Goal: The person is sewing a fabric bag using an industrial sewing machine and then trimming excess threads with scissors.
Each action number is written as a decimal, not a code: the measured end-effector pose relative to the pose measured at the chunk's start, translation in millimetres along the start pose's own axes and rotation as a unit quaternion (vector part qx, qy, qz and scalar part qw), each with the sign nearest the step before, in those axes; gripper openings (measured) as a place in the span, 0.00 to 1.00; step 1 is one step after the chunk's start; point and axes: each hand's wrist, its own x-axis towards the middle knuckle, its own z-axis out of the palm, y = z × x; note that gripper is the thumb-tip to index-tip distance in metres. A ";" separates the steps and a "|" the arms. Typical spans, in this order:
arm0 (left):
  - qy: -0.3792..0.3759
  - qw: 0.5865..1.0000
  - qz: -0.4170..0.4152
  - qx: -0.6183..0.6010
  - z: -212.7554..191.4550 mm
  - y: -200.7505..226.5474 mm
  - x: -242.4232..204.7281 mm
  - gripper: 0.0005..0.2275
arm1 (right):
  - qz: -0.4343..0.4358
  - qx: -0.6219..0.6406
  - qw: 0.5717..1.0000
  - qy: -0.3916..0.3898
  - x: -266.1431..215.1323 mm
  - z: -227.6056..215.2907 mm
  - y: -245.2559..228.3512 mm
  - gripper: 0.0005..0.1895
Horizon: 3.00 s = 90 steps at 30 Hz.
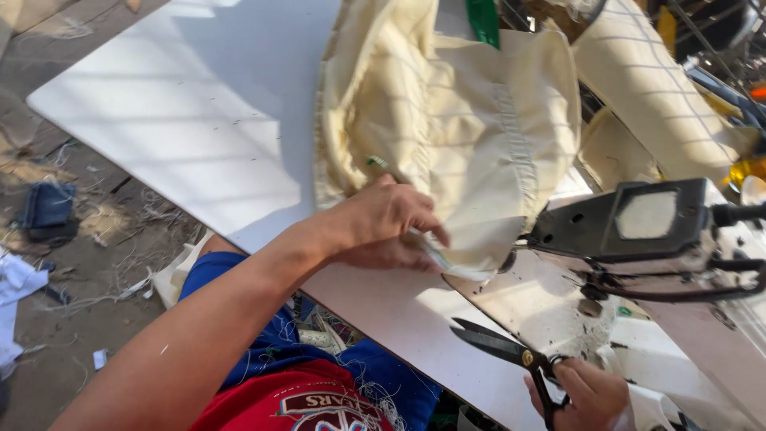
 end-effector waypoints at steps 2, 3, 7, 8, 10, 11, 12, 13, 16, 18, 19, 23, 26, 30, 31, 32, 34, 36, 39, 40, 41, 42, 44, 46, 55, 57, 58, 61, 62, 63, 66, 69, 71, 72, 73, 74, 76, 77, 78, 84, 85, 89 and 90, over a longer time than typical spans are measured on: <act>-0.065 0.990 -0.013 0.125 1.5 14.1 -6.0 0.13 | 0.034 0.015 0.999 0.022 -32.8 0.2 -2.2 0.20; -0.043 0.979 0.014 0.199 3.5 20.3 -11.6 0.10 | 0.123 0.005 0.992 0.018 -54.3 2.4 -1.4 0.18; -0.054 0.917 0.066 0.390 17.8 46.8 -43.0 0.09 | 0.418 -0.082 0.893 -0.147 -132.3 -2.5 17.0 0.16; -0.062 0.916 0.076 0.388 26.1 55.1 -47.7 0.09 | 0.430 -0.081 0.887 -0.145 -116.1 -11.1 10.8 0.16; -0.009 0.899 0.022 0.437 40.6 71.7 -58.5 0.04 | 0.623 -0.021 0.751 -0.219 -81.7 -28.3 2.9 0.25; -0.014 0.899 0.030 0.437 41.6 73.2 -56.5 0.04 | 0.630 -0.019 0.745 -0.216 -83.9 -28.8 3.9 0.25; -0.049 0.904 -0.067 0.420 43.3 74.8 -55.7 0.06 | 0.616 -0.021 0.752 -0.233 -85.2 -28.3 6.8 0.22; -0.081 0.899 -0.164 0.399 44.7 76.1 -55.6 0.11 | 0.601 -0.024 0.759 -0.250 -86.4 -27.4 9.1 0.23; -0.069 0.894 -0.264 0.355 35.5 88.2 -33.6 0.12 | 0.534 -0.015 0.786 -0.310 -122.6 -19.5 30.5 0.32; -0.144 0.870 -0.262 0.392 28.0 108.8 -30.6 0.08 | 0.494 -0.084 0.759 -0.415 -108.5 -29.0 24.2 0.34; -0.217 0.841 -0.257 0.423 24.3 119.6 -29.9 0.15 | 0.445 -0.157 0.717 -0.512 -101.4 -34.1 20.4 0.37; -0.093 0.847 -0.151 0.501 66.7 116.7 -40.5 0.25 | 0.227 -0.002 0.969 -0.099 -48.7 -10.8 -25.4 0.23; -0.081 0.884 -0.126 0.444 65.7 101.6 -36.6 0.17 | -0.022 0.077 0.997 0.015 49.6 -1.8 -53.0 0.11; -0.024 0.940 -0.227 0.253 27.4 80.1 -19.7 0.07 | -0.024 0.102 0.990 0.095 105.2 51.7 -53.7 0.21; -0.031 0.935 -0.323 0.145 15.0 74.9 -14.0 0.13 | -0.029 0.078 0.987 0.140 119.7 65.9 -53.8 0.28; -0.024 0.933 -0.327 0.149 10.7 70.2 -9.1 0.13 | -0.037 0.080 0.986 0.144 130.4 69.1 -53.6 0.28; -0.053 0.920 -0.380 0.082 0.4 60.2 -1.6 0.14 | -0.058 0.111 0.974 0.186 152.6 75.2 -56.0 0.17; -0.042 0.930 -0.359 0.069 -4.2 67.3 -4.3 0.16 | -0.050 0.129 0.976 0.167 158.4 72.4 -52.8 0.16; -0.040 0.951 -0.280 0.128 9.2 77.7 -18.4 0.18 | -0.030 0.204 0.974 0.097 161.0 59.3 -50.4 0.13; -0.046 0.954 -0.215 0.202 16.9 80.9 -22.4 0.25 | -0.020 0.257 0.965 0.050 160.1 52.4 -48.9 0.11; -0.047 0.954 -0.216 0.201 28.7 81.5 -27.1 0.25 | -0.020 0.258 0.965 0.049 161.5 51.2 -48.5 0.11; -0.024 0.929 -0.177 0.325 42.6 83.0 -31.4 0.19 | -0.027 0.252 0.967 0.038 160.4 48.7 -48.1 0.09; 0.001 0.887 -0.135 0.442 60.9 80.9 -38.7 0.13 | -0.036 0.245 0.968 0.025 159.0 44.5 -46.4 0.08; 0.126 0.871 -0.066 0.470 71.0 73.7 -45.9 0.03 | -0.066 0.240 0.968 0.036 158.4 41.5 -44.9 0.09; 0.115 0.909 -0.081 0.392 61.5 57.4 -59.0 0.03 | -0.031 0.297 0.952 -0.063 167.6 54.1 -46.7 0.06; 0.159 0.914 -0.126 0.352 73.3 66.6 -62.4 0.07 | -0.019 0.313 0.946 -0.088 168.0 52.9 -44.7 0.06; 0.203 0.914 -0.165 0.311 78.1 70.3 -62.1 0.12 | -0.004 0.325 0.940 -0.109 169.0 51.7 -42.3 0.05; 0.185 0.905 -0.238 0.300 79.8 76.2 -60.4 0.09 | 0.038 0.275 0.945 -0.171 172.3 53.1 -40.0 0.13; 0.188 0.904 -0.242 0.299 75.5 77.9 -57.7 0.09 | 0.034 0.276 0.945 -0.175 170.7 54.6 -40.2 0.13; 0.170 0.917 -0.269 0.243 71.3 79.2 -55.5 0.06 | 0.027 0.299 0.946 -0.120 169.2 56.5 -40.8 0.08; 0.131 0.931 -0.289 0.182 62.6 79.3 -55.6 0.12 | -0.026 0.341 0.939 -0.044 164.8 61.3 -43.8 0.03; 0.121 0.938 -0.243 0.214 65.7 74.7 -62.8 0.14 | -0.067 0.347 0.935 -0.012 159.1 67.4 -45.4 0.09; 0.133 0.937 -0.200 0.252 66.2 74.4 -65.4 0.13 | -0.065 0.333 0.941 0.001 158.6 68.0 -47.6 0.10; 0.141 0.937 -0.192 0.255 65.0 76.4 -66.3 0.08 | -0.059 0.333 0.941 0.006 159.7 66.5 -50.6 0.09; 0.149 0.937 -0.184 0.258 63.8 78.4 -67.1 0.04 | -0.052 0.333 0.941 0.012 160.7 65.0 -53.6 0.10; 0.148 0.937 -0.184 0.257 64.1 79.2 -66.8 0.04 | -0.051 0.333 0.941 0.011 161.8 63.4 -54.4 0.10; 0.196 0.929 -0.139 0.282 64.8 80.6 -67.4 0.05 | -0.064 0.319 0.945 0.021 164.2 61.2 -56.9 0.06; 0.196 0.929 -0.140 0.282 65.7 79.6 -67.7 0.05 | -0.064 0.320 0.945 0.020 161.6 63.0 -55.4 0.06; 0.207 0.926 -0.130 0.288 66.7 78.9 -68.4 0.05 | -0.067 0.332 0.940 0.036 159.1 65.0 -54.4 0.06; 0.193 0.912 -0.120 0.341 67.5 84.4 -71.5 0.04 | -0.089 0.329 0.938 0.065 159.6 65.5 -53.7 0.05; 0.175 0.906 -0.123 0.365 67.0 86.6 -71.5 0.06 | -0.098 0.316 0.941 0.068 162.2 63.9 -55.2 0.04; 0.179 0.893 -0.129 0.392 70.5 92.9 -69.9 0.06 | -0.094 0.311 0.944 0.064 162.1 65.6 -55.7 0.03; 0.188 0.889 -0.136 0.395 71.2 94.8 -69.7 0.05 | -0.080 0.308 0.947 0.051 161.5 65.4 -56.5 0.03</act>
